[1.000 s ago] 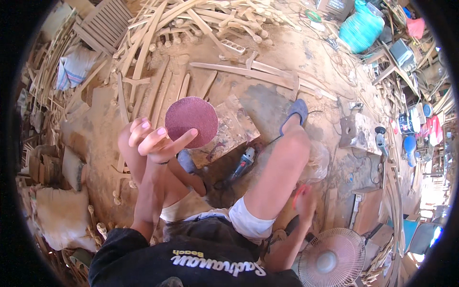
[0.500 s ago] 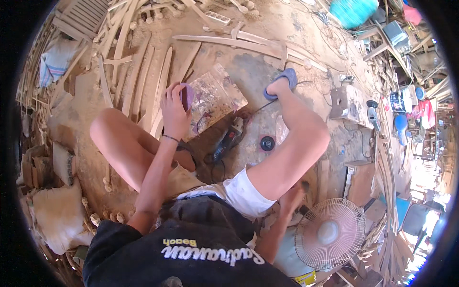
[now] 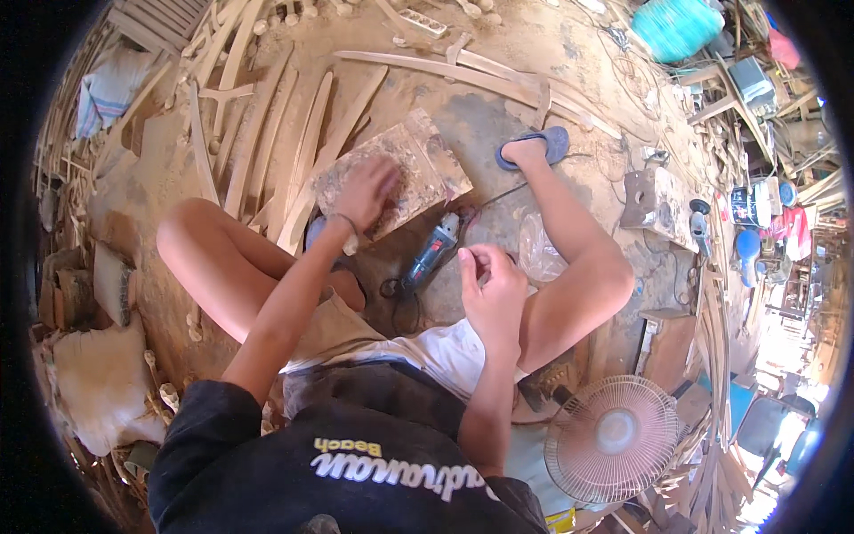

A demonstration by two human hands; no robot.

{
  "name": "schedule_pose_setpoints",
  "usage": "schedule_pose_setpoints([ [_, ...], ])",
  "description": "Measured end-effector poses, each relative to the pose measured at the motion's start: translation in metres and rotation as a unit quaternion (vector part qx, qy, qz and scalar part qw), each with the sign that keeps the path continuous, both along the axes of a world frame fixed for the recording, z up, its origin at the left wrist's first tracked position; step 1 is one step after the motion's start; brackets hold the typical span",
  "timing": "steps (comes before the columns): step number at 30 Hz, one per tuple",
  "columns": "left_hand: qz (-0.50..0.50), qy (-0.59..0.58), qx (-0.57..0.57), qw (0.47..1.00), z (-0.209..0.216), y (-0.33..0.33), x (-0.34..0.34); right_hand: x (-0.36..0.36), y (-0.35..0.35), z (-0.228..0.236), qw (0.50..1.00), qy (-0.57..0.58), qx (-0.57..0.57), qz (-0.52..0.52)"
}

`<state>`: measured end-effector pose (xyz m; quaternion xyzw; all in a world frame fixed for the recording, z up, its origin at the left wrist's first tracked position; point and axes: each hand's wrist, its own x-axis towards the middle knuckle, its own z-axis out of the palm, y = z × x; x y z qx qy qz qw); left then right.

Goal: The person cuts a piece of sandpaper with scissors, applies it to a sanding disk, and uses a handheld power tool to sand a wooden furniture leg while seated on the floor of a workshop.

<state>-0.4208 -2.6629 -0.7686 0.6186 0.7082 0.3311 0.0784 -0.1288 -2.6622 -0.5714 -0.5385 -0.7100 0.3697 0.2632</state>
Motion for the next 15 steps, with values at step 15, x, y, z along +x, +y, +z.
schedule_pose_setpoints([
  [15, -0.001, -0.298, -0.134, 0.945, 0.048, -0.114, 0.073, -0.071, 0.043, -0.163, 0.905, -0.377, 0.108, 0.163],
])
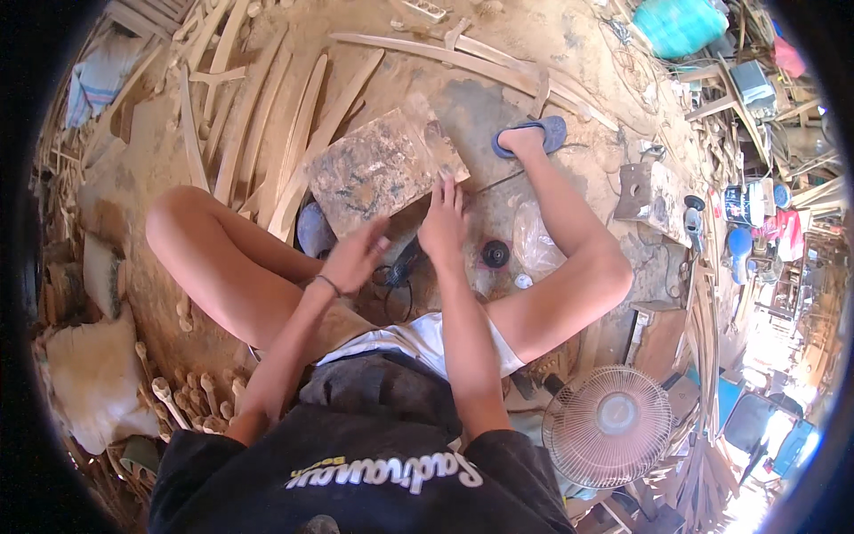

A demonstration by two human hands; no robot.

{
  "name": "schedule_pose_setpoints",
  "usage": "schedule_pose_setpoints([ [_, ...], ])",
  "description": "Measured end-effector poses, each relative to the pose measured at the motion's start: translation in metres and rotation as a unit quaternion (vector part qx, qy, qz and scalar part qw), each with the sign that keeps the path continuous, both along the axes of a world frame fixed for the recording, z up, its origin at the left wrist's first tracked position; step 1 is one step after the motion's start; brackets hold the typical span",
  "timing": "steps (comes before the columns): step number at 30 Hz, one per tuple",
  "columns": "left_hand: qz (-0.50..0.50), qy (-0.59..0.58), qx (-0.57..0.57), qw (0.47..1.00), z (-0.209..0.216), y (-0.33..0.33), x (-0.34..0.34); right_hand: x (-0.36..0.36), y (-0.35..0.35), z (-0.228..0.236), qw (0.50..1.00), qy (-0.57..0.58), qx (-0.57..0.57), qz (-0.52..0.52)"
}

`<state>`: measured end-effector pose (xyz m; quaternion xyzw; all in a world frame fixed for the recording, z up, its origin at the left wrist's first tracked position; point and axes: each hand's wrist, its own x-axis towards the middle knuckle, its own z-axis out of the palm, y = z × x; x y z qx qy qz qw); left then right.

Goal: The person cuts a piece of sandpaper with scissors, applies it to a sanding disk, and uses a handheld power tool to sand a wooden furniture leg while seated on the floor of a workshop.

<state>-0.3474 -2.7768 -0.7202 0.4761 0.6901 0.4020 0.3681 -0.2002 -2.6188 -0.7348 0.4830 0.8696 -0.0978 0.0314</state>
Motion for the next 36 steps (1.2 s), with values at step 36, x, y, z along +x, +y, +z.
schedule_pose_setpoints([
  [36, 0.146, -0.574, 0.018, 0.806, 0.044, -0.002, -0.002, 0.09, -0.073, 0.112, 0.344, 0.495, -0.775, -0.189],
])
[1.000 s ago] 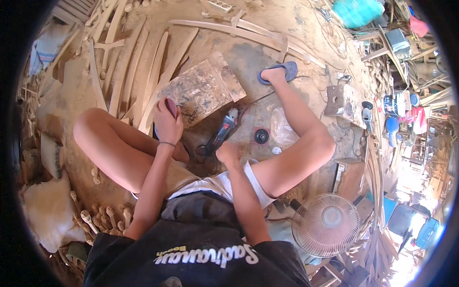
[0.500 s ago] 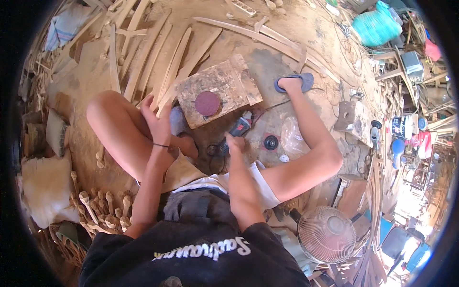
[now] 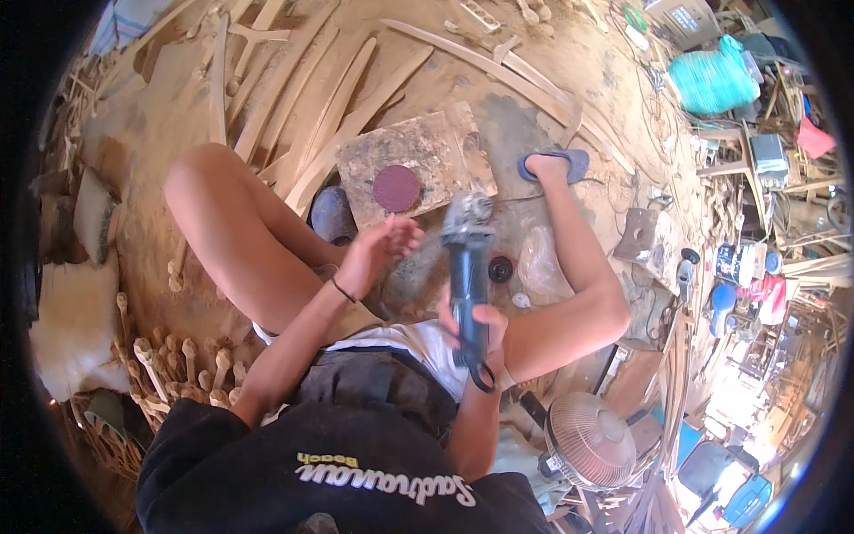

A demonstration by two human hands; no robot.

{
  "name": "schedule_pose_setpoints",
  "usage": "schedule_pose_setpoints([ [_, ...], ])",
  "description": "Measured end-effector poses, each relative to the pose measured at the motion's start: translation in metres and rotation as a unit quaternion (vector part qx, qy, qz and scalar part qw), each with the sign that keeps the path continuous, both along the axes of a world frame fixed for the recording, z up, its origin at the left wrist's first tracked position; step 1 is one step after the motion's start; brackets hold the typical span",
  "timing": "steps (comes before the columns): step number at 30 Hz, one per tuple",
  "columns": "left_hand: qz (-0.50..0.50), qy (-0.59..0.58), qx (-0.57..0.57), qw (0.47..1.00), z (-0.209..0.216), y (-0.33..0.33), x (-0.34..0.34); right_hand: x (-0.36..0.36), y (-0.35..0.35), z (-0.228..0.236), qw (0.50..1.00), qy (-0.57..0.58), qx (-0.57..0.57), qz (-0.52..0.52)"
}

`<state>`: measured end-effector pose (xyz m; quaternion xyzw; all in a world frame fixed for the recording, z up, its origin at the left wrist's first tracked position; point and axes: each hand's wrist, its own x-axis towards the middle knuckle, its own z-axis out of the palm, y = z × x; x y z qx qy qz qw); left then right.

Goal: The person cuts a piece of sandpaper with scissors, applies it to a sanding disk, and uses a handheld power tool to sand a wooden furniture leg while seated on the floor of a workshop.

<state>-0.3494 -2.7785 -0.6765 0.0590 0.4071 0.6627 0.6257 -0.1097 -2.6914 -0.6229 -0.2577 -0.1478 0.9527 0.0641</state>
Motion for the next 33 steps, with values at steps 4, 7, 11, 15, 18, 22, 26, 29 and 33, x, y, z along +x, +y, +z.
schedule_pose_setpoints([
  [4, 0.006, -0.214, 0.128, 0.968, 0.047, -0.004, 0.019, -0.045, -0.029, 0.021, 0.964, 0.199, -0.133, 0.118],
  [7, 0.066, -0.336, 0.218, 0.914, 0.067, -0.028, 0.01, -0.076, -0.059, 0.029, 0.972, 0.169, -0.125, 0.105],
  [11, 0.16, -0.258, 0.182, 0.935, 0.076, -0.062, -0.011, -0.086, -0.044, 0.035, 0.968, 0.022, -0.004, 0.25],
  [15, 0.284, -0.163, 0.186, 0.926, 0.087, -0.069, -0.034, -0.093, 0.013, 0.023, 0.789, -0.038, 0.412, 0.454],
  [18, 0.332, -0.133, 0.236, 0.903, 0.108, -0.069, -0.059, -0.075, 0.06, 0.036, 0.594, -0.158, 0.566, 0.55],
  [22, 0.333, -0.092, 0.312, 0.885, 0.142, -0.079, -0.089, -0.045, 0.105, 0.057, 0.376, -0.353, 0.686, 0.512],
  [26, 0.31, -0.038, 0.228, 0.922, 0.161, -0.094, -0.095, -0.029, 0.137, 0.064, 0.528, -0.166, 0.767, 0.325],
  [29, 0.235, -0.025, 0.159, 0.959, 0.152, -0.095, -0.075, -0.066, 0.138, 0.038, 0.75, -0.088, 0.599, 0.267],
  [33, 0.175, -0.058, 0.068, 0.98, 0.123, -0.099, -0.04, -0.168, 0.092, -0.043, 0.538, -0.332, 0.744, 0.217],
])
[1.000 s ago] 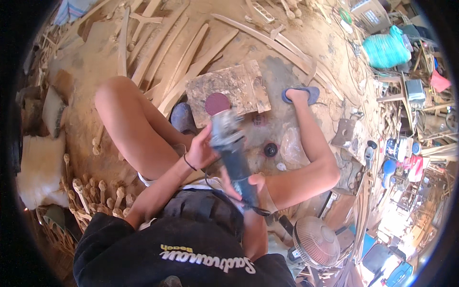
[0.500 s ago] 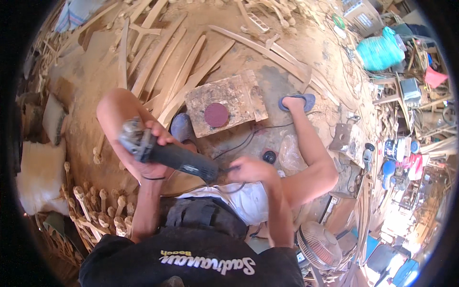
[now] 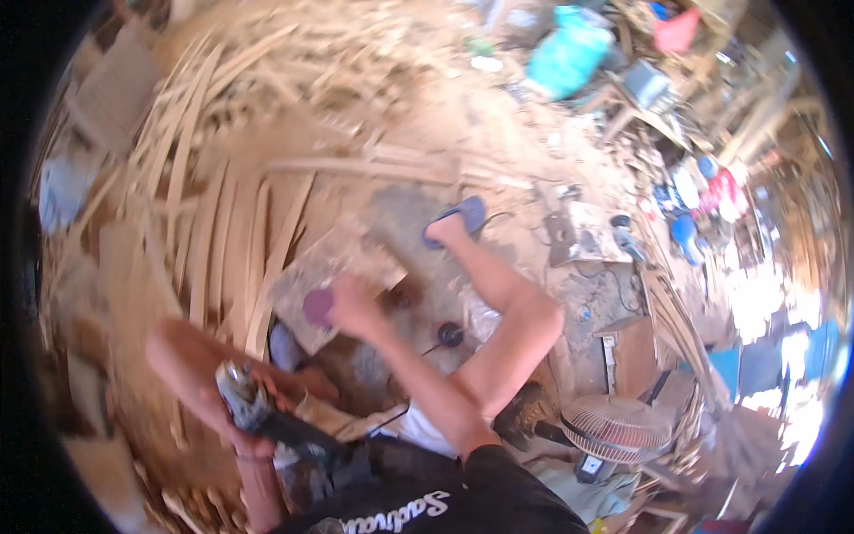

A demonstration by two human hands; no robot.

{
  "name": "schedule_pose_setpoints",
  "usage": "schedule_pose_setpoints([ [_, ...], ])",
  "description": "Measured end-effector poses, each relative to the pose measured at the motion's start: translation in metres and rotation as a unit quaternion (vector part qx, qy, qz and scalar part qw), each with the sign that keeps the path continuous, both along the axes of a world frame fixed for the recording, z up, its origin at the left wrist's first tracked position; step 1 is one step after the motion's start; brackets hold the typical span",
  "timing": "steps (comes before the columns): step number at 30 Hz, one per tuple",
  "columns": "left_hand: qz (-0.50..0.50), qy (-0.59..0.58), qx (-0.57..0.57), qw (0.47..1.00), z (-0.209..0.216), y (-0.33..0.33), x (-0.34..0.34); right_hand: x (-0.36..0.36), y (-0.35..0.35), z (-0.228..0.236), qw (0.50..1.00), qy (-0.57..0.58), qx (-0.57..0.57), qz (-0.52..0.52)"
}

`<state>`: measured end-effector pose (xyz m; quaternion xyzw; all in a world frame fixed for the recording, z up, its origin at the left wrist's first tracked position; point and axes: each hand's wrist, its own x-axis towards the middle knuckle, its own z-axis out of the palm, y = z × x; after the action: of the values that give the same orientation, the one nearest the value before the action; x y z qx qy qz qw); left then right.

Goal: The person cuts a piece of sandpaper with scissors, applies it to a sanding disk, and uses a handheld power tool to sand a wooden furniture leg while seated on the floor of a workshop.

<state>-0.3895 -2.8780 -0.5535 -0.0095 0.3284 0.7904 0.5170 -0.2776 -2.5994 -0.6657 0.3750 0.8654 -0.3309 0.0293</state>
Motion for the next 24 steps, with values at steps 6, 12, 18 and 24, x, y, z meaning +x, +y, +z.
schedule_pose_setpoints([
  [6, -0.044, -0.047, 0.042, 0.997, -0.05, -0.017, -0.015, -0.027, -0.031, -0.061, 0.989, -0.061, 0.117, 0.064],
  [12, -0.019, -0.075, -0.079, 0.994, -0.066, -0.006, -0.021, 0.029, -0.034, 0.011, 0.881, 0.278, -0.366, -0.111],
  [18, -0.157, -0.09, -0.176, 0.968, -0.055, 0.026, -0.013, 0.084, -0.048, 0.107, 0.79, 0.441, -0.424, 0.032],
  [24, -0.22, -0.042, -0.174, 0.959, -0.046, 0.049, 0.003, 0.113, -0.05, 0.142, 0.837, 0.444, -0.319, 0.017],
])
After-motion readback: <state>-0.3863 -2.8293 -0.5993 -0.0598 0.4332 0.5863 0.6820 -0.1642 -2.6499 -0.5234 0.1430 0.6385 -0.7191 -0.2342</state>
